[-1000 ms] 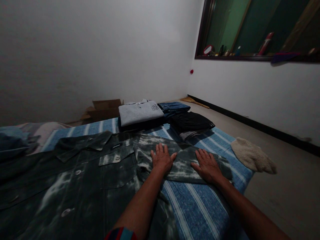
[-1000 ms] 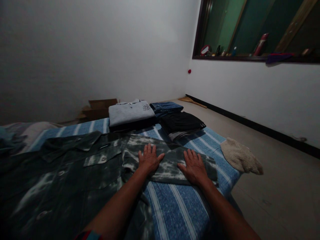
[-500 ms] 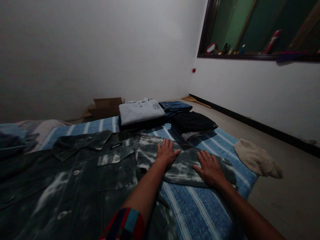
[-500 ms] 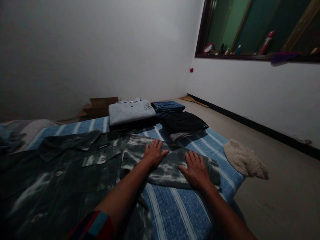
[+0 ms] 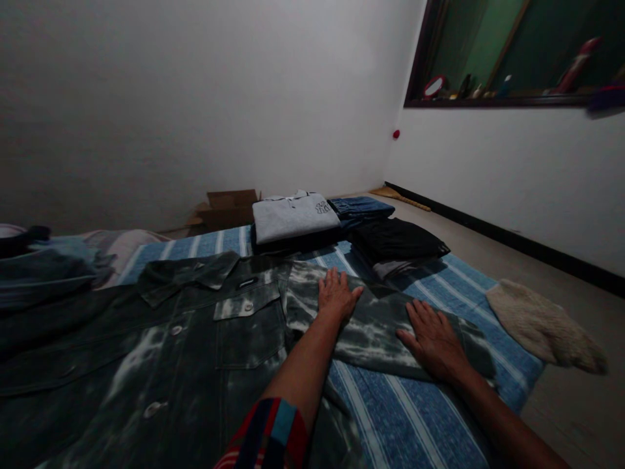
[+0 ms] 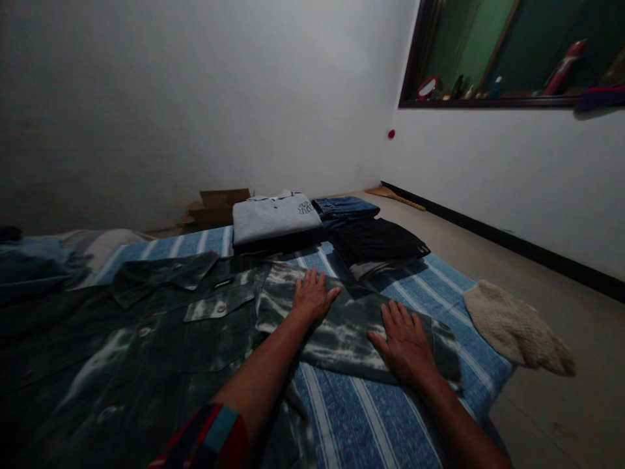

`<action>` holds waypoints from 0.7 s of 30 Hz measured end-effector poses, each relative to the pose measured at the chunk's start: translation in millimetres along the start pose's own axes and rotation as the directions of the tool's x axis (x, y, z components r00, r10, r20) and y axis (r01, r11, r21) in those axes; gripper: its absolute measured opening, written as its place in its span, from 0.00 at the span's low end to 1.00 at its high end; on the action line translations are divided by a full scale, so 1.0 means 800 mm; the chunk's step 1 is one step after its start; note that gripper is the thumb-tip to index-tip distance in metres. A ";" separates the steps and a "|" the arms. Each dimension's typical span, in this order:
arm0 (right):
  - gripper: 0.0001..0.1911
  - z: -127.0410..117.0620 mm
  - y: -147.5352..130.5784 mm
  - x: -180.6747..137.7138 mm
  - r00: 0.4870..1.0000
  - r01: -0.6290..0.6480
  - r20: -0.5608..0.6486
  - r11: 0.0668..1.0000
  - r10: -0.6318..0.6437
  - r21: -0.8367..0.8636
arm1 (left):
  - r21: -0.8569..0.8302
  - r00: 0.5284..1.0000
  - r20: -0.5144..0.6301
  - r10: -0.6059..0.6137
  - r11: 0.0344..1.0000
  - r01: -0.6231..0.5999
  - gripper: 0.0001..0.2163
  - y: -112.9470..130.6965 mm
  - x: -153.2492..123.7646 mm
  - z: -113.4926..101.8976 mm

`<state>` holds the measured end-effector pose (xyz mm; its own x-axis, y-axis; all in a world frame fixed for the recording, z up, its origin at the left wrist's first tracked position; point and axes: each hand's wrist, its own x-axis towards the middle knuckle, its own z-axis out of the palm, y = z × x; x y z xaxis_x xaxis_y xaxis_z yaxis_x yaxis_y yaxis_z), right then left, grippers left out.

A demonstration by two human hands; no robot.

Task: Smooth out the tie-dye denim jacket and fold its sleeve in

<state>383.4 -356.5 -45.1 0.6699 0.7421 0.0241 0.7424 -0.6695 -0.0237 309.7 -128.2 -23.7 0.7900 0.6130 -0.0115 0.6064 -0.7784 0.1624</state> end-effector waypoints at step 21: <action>0.37 0.001 0.001 0.000 1.000 -0.004 0.005 1.000 0.004 0.010 | 0.044 0.951 -0.069 -0.300 0.952 0.304 0.41 -0.014 0.024 -0.009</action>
<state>383.9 -356.8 -45.9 0.6728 0.7396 0.0193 0.7397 -0.6720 -0.0342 317.5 -106.1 -18.5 0.5633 0.8262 0.0079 0.8209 -0.5607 0.1078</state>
